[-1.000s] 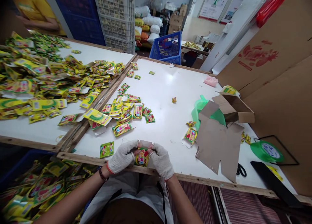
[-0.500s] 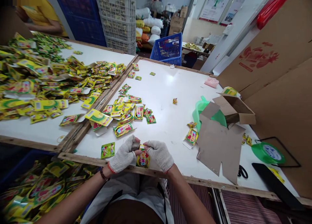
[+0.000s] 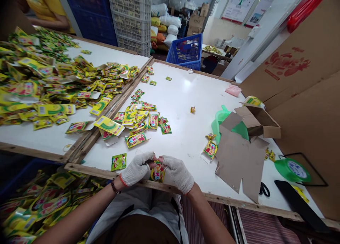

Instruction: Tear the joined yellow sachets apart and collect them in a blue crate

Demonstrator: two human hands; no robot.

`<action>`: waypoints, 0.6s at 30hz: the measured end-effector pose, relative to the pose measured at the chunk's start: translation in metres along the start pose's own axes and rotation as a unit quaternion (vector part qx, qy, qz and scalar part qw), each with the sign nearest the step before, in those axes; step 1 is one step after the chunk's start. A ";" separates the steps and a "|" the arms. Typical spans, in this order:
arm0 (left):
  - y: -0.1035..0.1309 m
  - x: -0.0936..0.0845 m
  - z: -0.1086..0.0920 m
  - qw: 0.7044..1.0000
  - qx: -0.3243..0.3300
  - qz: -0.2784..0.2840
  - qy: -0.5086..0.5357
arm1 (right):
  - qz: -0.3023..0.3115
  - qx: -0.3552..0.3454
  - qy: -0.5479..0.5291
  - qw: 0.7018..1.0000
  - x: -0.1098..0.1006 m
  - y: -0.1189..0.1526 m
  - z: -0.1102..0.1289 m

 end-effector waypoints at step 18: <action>-0.019 -0.156 -0.034 0.787 0.052 -0.032 -0.613 | 0.079 0.118 -0.269 0.953 0.078 -0.019 0.046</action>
Point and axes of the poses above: each hand's wrist, its own y-axis away from the middle knuckle, its own x-axis out of the palm, z = x × y, the point moved 9 cm from there along -y, towards the middle knuckle, and after that the axes turned 3 degrees about y, right-handed, at the moved point
